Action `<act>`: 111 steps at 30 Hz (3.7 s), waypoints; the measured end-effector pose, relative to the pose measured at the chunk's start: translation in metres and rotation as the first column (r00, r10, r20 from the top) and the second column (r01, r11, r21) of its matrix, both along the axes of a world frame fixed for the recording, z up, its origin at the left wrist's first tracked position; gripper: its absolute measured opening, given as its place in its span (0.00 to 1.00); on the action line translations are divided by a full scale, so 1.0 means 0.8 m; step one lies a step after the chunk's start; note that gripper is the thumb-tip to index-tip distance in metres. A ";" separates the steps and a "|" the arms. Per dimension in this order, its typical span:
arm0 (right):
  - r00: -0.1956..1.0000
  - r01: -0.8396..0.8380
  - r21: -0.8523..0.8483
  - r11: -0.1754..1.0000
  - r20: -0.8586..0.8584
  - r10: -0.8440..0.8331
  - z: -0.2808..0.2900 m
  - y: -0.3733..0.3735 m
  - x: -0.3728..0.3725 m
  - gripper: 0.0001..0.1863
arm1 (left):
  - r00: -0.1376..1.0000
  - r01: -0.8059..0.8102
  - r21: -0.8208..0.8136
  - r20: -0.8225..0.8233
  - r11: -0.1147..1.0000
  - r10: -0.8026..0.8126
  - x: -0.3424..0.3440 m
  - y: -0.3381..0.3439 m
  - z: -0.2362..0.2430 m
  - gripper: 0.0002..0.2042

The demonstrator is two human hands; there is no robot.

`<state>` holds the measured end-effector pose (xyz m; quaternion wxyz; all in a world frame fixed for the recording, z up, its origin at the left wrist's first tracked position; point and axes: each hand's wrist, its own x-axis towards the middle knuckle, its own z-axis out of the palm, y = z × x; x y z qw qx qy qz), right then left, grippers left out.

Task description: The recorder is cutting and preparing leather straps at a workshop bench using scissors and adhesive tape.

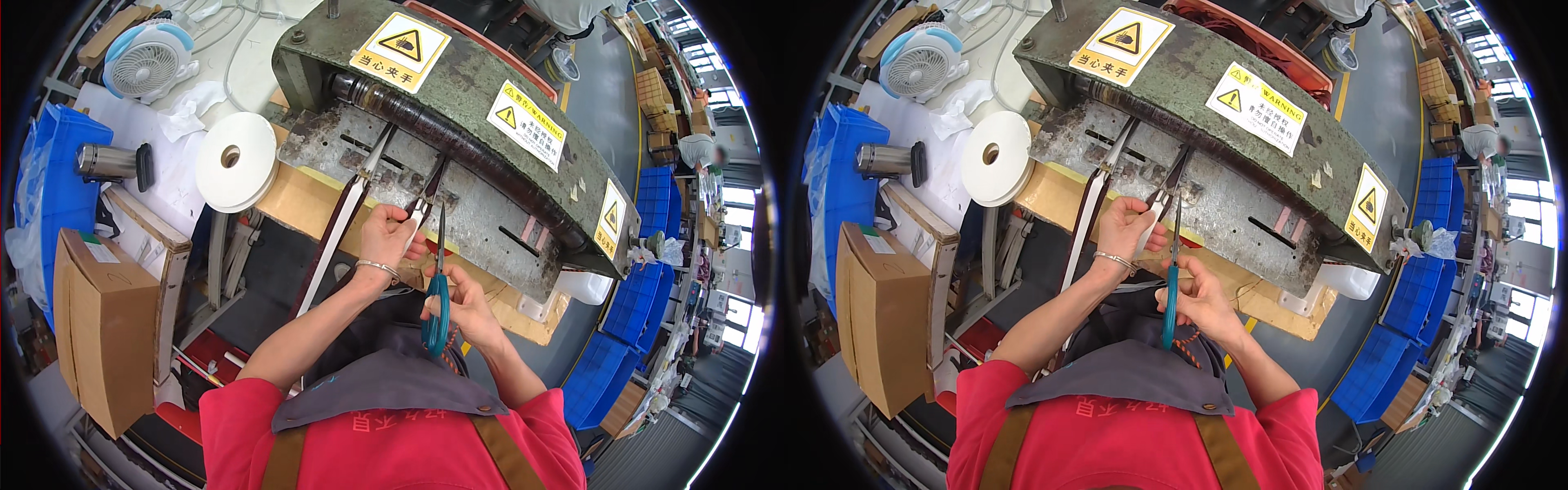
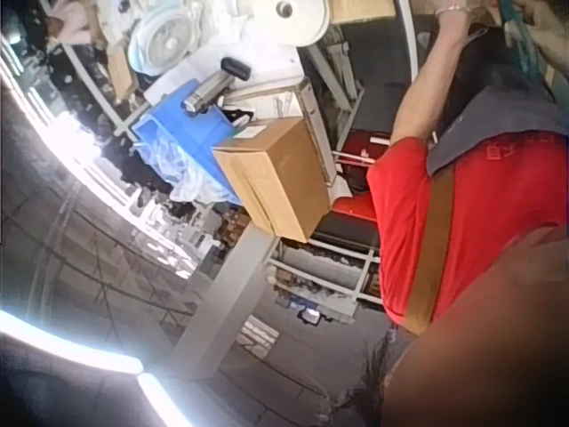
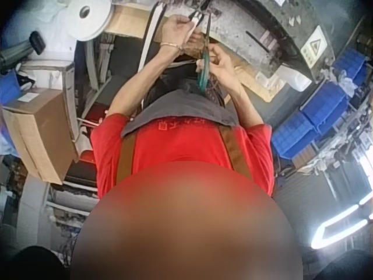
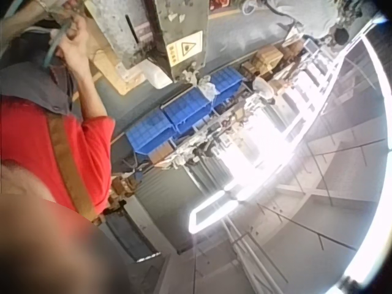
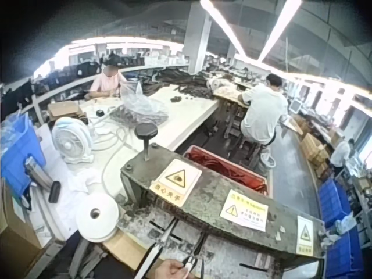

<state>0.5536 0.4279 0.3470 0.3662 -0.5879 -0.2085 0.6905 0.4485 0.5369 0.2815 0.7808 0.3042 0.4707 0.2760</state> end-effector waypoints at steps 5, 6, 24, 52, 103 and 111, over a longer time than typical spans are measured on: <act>0.983 0.142 0.132 0.981 0.101 -0.156 -0.011 0.007 -0.013 0.23 | 0.999 0.035 0.060 -0.031 0.998 -0.033 0.010 0.008 -0.003 0.10; 0.983 0.142 0.134 0.981 0.101 -0.156 -0.011 0.008 -0.015 0.23 | 1.000 0.024 0.055 -0.011 0.998 -0.023 0.009 0.007 -0.003 0.10; 0.972 0.195 0.061 0.979 -0.144 -0.184 -0.010 0.006 -0.019 0.20 | 0.995 0.058 0.083 -0.084 0.995 -0.051 0.007 0.012 0.001 0.13; 0.892 0.303 0.013 0.953 -0.355 -0.279 0.003 0.014 -0.010 0.22 | 0.999 0.052 0.100 -0.002 0.994 -0.052 0.000 0.010 0.001 0.15; 0.945 0.314 -0.089 0.945 -0.065 -0.320 0.014 0.103 0.013 0.20 | 0.994 0.112 0.222 -0.027 0.969 -0.109 -0.056 -0.031 -0.074 0.11; 0.949 0.315 -0.073 0.946 -0.003 -0.316 0.024 0.097 0.001 0.19 | 0.983 0.180 0.217 -0.002 0.959 -0.184 -0.061 -0.028 -0.076 0.08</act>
